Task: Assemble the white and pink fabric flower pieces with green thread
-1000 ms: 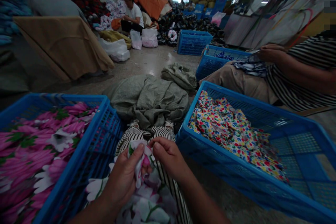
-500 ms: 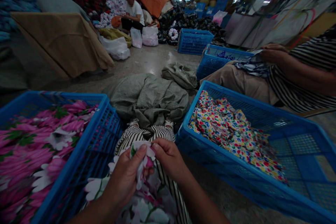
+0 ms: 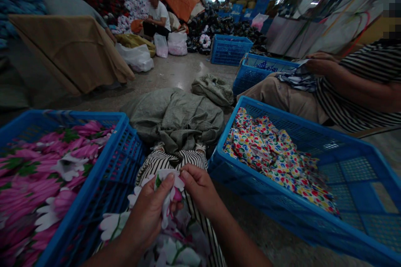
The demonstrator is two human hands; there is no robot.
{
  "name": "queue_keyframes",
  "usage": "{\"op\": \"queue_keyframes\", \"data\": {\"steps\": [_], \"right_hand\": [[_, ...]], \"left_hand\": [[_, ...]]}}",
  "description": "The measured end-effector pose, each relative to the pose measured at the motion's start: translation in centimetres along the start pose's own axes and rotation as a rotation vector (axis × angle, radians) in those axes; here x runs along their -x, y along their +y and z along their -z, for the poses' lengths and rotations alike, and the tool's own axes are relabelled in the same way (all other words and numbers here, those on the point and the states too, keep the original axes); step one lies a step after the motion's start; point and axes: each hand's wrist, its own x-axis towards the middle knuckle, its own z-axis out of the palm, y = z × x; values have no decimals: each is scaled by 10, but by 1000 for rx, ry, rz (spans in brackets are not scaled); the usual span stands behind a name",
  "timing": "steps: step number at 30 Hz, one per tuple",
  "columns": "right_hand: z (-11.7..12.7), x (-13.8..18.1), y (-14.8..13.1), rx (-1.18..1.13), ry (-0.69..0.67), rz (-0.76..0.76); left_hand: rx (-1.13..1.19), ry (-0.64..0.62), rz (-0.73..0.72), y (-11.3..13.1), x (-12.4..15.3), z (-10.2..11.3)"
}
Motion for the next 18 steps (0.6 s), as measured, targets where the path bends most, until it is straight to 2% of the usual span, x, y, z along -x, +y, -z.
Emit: {"op": "queue_keyframes", "data": {"steps": [4,8,12,15,18], "right_hand": [[-2,-1,-1,-23,60,35],[-5,-2,-4,-158,164,69],[-6,0,-3,-152,109,-32],[-5,1,-3,-243,228,-53],[-3,1,-3,-353,291,-72]], "left_hand": [[10,4,10,1,0,0],[37,1,30,3,-1,-1],[78,-61,65,6,-3,3],[124,-144,81,10,-5,10],[126,-129,80,13,-8,19]]}}
